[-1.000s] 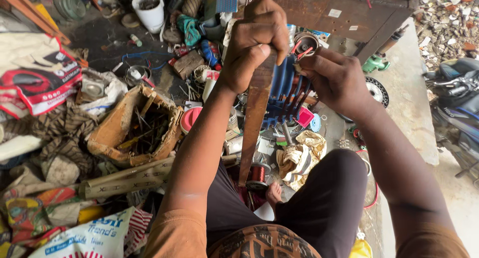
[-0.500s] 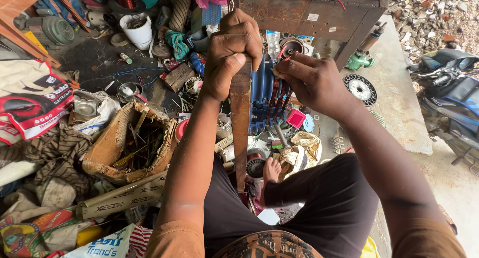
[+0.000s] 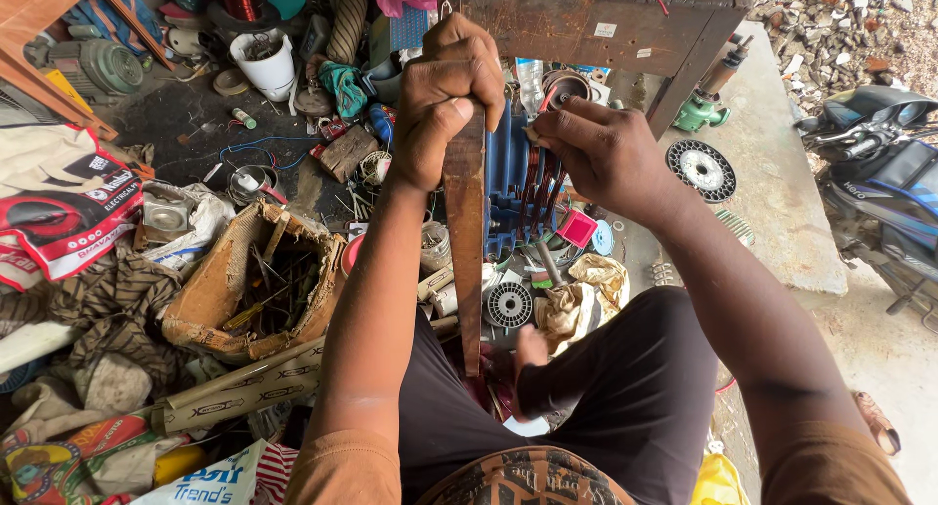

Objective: The person winds copper wire onto a blue motor stator using a manual winding jig. They rotate the stator and guide the wire into the slots, then remove the stator from the jig.

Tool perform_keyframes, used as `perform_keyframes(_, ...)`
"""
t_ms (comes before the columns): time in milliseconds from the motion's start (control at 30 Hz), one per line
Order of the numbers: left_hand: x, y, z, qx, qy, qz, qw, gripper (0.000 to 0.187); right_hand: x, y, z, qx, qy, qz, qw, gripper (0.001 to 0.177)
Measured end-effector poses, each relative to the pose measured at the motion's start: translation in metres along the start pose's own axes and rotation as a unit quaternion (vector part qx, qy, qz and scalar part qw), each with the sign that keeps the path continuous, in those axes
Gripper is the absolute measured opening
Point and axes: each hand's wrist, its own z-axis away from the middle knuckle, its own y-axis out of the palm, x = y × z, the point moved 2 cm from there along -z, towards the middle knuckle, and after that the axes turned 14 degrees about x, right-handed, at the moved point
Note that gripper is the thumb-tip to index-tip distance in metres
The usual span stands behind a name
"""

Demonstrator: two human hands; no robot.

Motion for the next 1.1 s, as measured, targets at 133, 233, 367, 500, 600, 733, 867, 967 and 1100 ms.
perform_keyframes(133,0.003,0.001,0.001,0.0,0.0,-0.006,1.0,0.037,0.0,0.003,0.003,0.004,0.01,-0.005,1.0,0.013)
perform_keyframes(233,0.002,0.0,0.001,0.0,0.003,-0.002,1.0,0.036,-0.001,0.002,0.002,0.001,0.008,-0.019,1.0,0.012)
perform_keyframes(367,0.002,0.001,-0.001,0.004,0.012,-0.013,1.0,0.037,-0.001,0.001,0.003,-0.005,-0.005,-0.02,1.0,0.013)
perform_keyframes(500,0.001,0.001,-0.003,0.007,0.029,-0.016,0.999,0.039,0.0,-0.001,0.004,0.003,0.015,-0.005,1.0,0.012)
perform_keyframes(600,0.003,0.0,-0.004,0.015,0.035,-0.017,0.999,0.037,-0.001,-0.001,0.005,0.015,0.024,0.006,1.0,0.012)
perform_keyframes(733,0.003,-0.003,0.0,0.012,0.034,0.007,0.999,0.035,-0.002,0.0,0.003,0.009,0.014,0.002,1.0,0.011)
perform_keyframes(867,0.003,-0.004,0.002,0.009,0.037,0.024,0.999,0.034,0.001,0.001,0.002,0.01,0.004,0.006,1.0,0.012)
perform_keyframes(967,0.003,-0.006,0.003,0.012,0.044,0.028,0.999,0.034,0.003,0.0,0.001,0.009,0.005,0.018,1.0,0.011)
perform_keyframes(1100,0.004,-0.003,0.006,0.012,0.047,0.053,0.997,0.035,0.006,0.0,0.004,0.015,0.009,0.007,1.0,0.01)
